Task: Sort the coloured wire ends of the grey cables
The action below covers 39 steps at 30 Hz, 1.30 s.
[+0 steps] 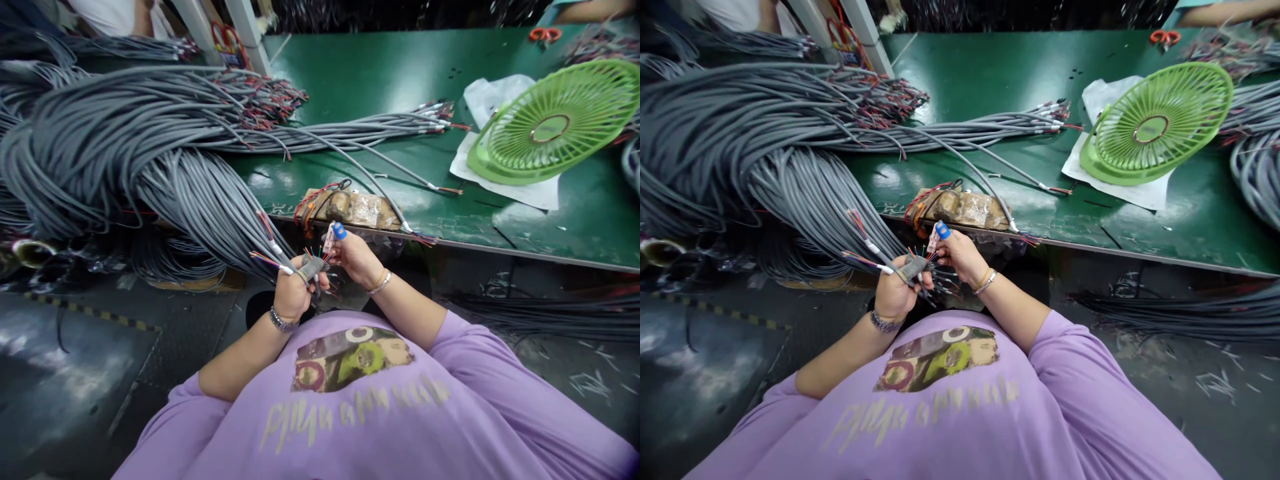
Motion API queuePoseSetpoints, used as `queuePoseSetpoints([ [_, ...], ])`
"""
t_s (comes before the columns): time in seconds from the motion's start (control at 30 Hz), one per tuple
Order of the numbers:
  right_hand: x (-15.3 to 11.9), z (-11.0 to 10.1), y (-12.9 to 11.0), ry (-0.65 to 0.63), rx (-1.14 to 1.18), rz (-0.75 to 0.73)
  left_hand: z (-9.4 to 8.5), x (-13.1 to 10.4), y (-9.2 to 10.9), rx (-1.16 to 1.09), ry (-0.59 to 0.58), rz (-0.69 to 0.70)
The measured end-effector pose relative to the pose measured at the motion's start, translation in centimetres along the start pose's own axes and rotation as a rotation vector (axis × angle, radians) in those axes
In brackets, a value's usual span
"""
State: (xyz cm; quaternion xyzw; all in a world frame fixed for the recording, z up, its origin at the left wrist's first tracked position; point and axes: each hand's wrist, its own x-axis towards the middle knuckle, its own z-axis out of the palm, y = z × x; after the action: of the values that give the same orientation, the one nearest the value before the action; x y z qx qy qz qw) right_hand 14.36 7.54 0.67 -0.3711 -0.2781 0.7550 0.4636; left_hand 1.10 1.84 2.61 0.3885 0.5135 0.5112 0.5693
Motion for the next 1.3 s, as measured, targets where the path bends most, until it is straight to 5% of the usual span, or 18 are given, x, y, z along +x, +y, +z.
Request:
queuePoseSetpoints([
  [0.27, -0.3, 0.3, -0.7, -0.044, 0.19, 0.107, 0.5, 0.1, 0.1, 0.012, -0.015, -0.017],
  [0.87, 0.3, 0.3, 0.7, -0.06, 0.228, 0.003, 0.6, 0.5, -0.1, 0.083, -0.007, -0.012],
  [1.3, -0.8, -0.1, -0.8, -0.193, 0.186, 0.183, -0.4, -1.9, -0.2, 0.05, 0.027, 0.116],
])
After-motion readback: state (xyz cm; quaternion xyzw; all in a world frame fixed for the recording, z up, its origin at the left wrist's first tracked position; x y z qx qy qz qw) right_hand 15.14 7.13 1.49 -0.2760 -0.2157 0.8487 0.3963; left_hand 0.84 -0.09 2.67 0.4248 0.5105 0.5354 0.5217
